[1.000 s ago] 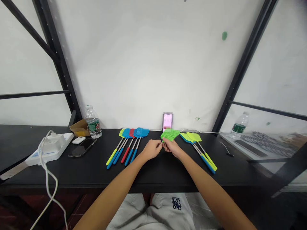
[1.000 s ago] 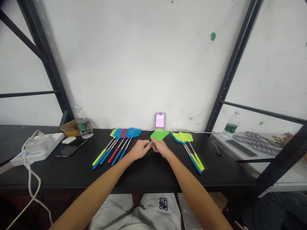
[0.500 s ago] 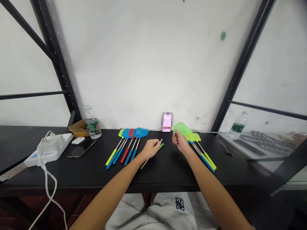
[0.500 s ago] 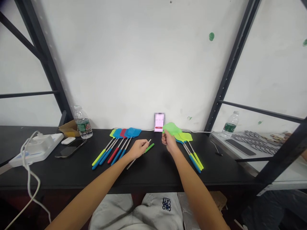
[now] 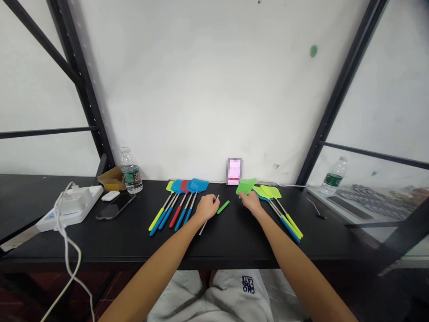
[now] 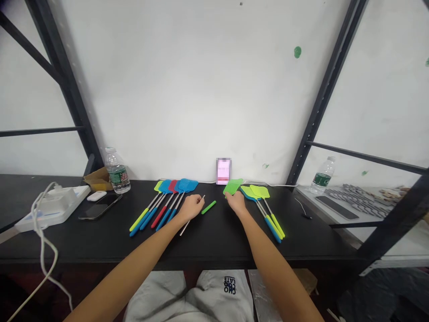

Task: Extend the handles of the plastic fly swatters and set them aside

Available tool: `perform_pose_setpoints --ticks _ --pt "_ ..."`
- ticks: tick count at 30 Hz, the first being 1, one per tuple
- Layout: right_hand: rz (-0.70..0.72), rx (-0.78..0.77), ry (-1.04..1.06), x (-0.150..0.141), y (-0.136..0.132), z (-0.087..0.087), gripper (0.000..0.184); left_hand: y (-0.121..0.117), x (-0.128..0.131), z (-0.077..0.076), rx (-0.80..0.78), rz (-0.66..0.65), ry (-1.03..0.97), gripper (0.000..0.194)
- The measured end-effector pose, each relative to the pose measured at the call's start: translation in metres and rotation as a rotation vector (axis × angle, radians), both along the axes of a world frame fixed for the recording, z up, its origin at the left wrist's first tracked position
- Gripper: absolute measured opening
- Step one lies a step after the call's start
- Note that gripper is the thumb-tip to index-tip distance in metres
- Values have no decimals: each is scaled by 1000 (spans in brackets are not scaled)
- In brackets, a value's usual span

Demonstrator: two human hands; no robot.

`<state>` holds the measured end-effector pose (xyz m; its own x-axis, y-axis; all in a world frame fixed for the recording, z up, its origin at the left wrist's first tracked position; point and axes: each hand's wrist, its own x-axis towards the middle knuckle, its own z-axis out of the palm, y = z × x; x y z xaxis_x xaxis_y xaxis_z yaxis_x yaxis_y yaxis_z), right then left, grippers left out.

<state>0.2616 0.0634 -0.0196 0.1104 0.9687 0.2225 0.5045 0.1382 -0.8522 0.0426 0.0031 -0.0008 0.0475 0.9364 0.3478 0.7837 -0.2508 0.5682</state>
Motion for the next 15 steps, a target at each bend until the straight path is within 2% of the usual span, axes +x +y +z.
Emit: perform_pose_setpoints --ticks 7,15 --pt "-12 34 -32 0 2 0 26 -1 -1 2 -38 28 118 26" --pt "-1 56 5 0 -6 5 24 -1 -2 2 -13 25 108 25"
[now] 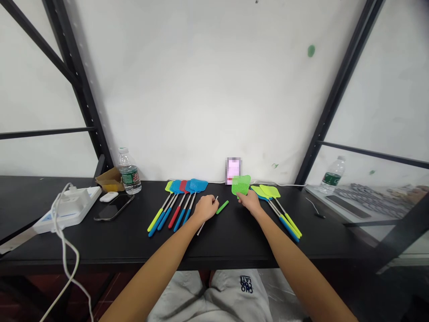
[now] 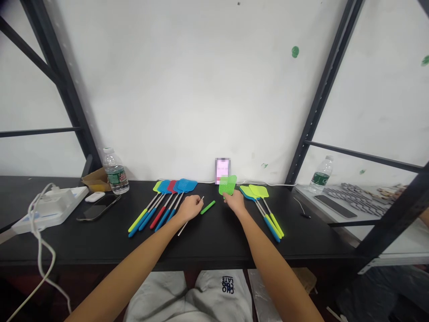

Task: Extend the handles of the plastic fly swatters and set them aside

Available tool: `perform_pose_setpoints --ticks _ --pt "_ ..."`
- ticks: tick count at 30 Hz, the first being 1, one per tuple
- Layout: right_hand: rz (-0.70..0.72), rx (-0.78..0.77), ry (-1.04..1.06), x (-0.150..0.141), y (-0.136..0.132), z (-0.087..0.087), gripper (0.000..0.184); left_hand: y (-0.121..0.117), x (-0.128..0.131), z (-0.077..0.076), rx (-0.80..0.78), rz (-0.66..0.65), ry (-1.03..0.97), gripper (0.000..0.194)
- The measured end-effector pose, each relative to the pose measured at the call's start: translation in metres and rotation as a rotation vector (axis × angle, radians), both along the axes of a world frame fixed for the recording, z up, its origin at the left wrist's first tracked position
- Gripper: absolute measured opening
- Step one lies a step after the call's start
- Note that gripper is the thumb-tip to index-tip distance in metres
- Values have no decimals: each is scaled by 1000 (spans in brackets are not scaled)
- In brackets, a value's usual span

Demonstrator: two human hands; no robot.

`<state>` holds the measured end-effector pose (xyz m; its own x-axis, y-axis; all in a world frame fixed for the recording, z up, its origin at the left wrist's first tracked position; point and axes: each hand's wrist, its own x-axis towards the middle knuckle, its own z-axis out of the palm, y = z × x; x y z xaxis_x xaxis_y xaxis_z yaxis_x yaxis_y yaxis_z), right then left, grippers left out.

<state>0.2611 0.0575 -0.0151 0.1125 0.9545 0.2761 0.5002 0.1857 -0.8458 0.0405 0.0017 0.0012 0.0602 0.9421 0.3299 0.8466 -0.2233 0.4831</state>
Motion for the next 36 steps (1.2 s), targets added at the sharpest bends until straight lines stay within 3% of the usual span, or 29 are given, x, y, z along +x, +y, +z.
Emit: perform_pose_setpoints --ticks 3,11,15,20,27,36 --pt "45 -13 106 -3 -3 2 24 -1 1 0 30 -35 -59 25" --pt "308 -93 555 -17 -20 20 28 -4 9 -2 -15 -378 -432 24" --pt "423 -130 656 -20 -27 26 34 -6 9 -2 -12 -389 -408 26" --pt "498 -116 633 -24 -31 25 36 -7 9 0 41 -390 -351 29" --pt "535 -80 604 -25 -29 21 38 -10 9 3 73 -394 -312 31" --pt "552 -191 615 -27 -32 20 29 -19 10 9 158 -415 -215 32"
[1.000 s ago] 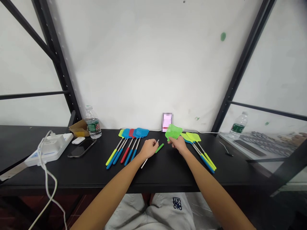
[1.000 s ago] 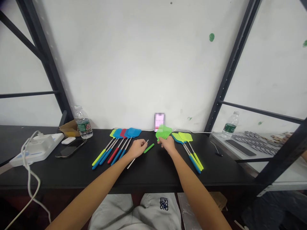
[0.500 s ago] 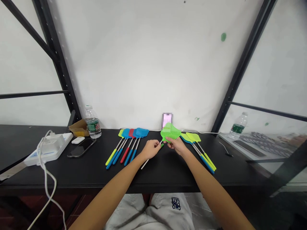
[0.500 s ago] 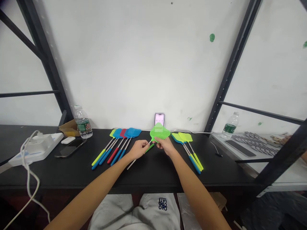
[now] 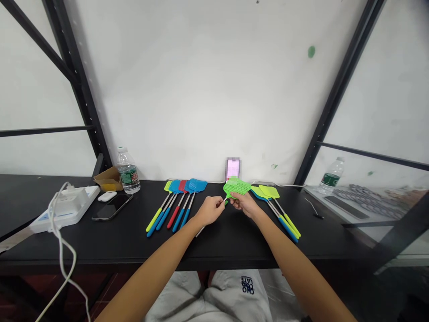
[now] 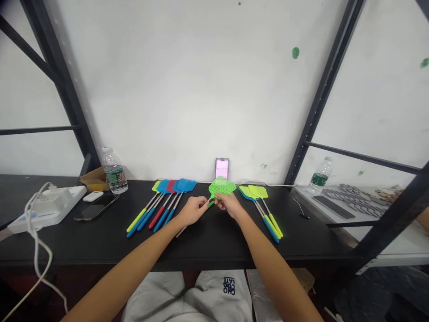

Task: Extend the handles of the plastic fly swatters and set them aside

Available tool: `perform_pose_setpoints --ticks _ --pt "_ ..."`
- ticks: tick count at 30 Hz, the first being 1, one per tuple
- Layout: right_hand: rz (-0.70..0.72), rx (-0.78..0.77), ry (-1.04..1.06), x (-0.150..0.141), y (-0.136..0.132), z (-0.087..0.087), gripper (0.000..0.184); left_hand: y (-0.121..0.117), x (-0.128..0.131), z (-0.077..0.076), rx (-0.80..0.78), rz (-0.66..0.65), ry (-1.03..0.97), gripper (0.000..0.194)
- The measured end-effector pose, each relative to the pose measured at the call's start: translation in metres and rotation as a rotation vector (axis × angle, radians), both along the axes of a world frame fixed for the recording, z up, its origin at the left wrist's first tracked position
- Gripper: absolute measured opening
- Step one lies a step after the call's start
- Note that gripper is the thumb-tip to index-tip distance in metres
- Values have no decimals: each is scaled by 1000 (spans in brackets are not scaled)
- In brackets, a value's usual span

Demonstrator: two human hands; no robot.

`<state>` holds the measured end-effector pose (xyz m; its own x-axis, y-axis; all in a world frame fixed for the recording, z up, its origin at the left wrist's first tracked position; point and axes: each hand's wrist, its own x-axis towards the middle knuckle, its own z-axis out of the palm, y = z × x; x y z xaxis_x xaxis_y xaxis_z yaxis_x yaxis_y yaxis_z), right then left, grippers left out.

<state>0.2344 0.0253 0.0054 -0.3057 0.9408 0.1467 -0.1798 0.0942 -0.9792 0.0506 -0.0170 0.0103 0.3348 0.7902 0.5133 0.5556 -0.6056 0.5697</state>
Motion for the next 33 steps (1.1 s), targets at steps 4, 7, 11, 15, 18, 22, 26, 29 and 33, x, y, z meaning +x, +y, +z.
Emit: perform_pose_setpoints --ticks 4,7,11,15,18,22,26,29,33 --pt "-5 -11 -6 -1 1 -3 29 0 1 -1 -5 19 -4 33" --pt "1 4 4 -1 2 -3 28 1 2 -3 1 14 -12 33" --pt "5 15 22 -1 3 -4 27 0 2 -3 19 18 -7 32" --pt "-8 23 29 -2 2 -5 27 -2 2 -2 32 23 3 32" --pt "-15 20 14 -3 1 -4 28 -3 2 -1 16 28 2 32" --pt "26 13 16 0 -1 -1 30 -3 2 0 12 20 0 31" --pt "105 -5 26 2 -3 -1 33 -3 2 1 11 10 -7 31" --pt "153 -17 20 3 -4 -2 36 -3 2 0 2 16 -16 33" --pt "163 -17 27 1 -3 -3 37 -1 3 -1 11 16 -33 34"
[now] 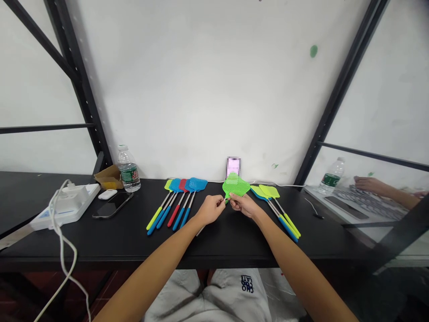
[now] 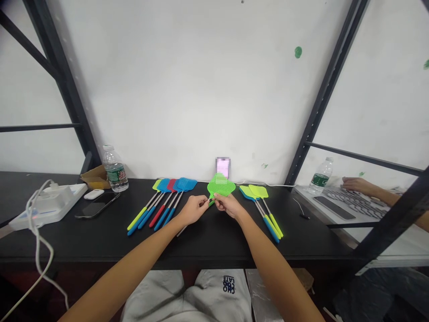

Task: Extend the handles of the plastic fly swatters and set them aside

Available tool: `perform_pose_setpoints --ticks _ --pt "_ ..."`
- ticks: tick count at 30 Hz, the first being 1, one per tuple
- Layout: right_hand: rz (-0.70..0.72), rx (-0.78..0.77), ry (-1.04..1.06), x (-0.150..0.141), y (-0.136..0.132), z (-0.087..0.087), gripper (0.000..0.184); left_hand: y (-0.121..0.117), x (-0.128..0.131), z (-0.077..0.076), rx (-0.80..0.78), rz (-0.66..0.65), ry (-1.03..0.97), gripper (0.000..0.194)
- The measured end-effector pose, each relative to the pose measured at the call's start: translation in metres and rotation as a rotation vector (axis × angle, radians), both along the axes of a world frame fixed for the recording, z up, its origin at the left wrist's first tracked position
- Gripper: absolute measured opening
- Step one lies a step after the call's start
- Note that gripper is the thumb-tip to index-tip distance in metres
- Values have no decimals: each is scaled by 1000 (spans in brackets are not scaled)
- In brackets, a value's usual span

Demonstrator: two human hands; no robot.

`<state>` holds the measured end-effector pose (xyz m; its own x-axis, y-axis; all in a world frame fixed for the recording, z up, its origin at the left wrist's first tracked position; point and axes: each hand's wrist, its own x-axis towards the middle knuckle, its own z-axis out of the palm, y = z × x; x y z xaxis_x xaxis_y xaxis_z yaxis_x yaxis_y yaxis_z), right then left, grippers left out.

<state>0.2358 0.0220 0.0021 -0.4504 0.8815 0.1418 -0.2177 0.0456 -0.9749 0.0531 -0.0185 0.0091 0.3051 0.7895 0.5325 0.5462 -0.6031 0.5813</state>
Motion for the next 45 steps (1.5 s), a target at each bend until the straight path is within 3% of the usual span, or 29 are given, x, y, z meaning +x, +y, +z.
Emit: perform_pose_setpoints --ticks 11,19,30,34,37,45 --pt "-60 87 -118 -17 -8 -2 38 -1 1 4 -13 5 -22 32" --pt "-153 80 -89 -11 3 -3 36 4 0 -5 -19 142 46 35" --pt "-750 -187 156 31 37 -2 31 9 -7 -8 -51 369 297 23" --pt "-870 -192 149 36 40 -5 29 10 -8 -10 -85 346 423 27" --pt "-940 -158 136 35 42 -7 28 12 -9 -10 -124 321 500 18" --pt "-1104 -113 132 41 48 -10 32 11 -10 -7 -148 327 470 14"
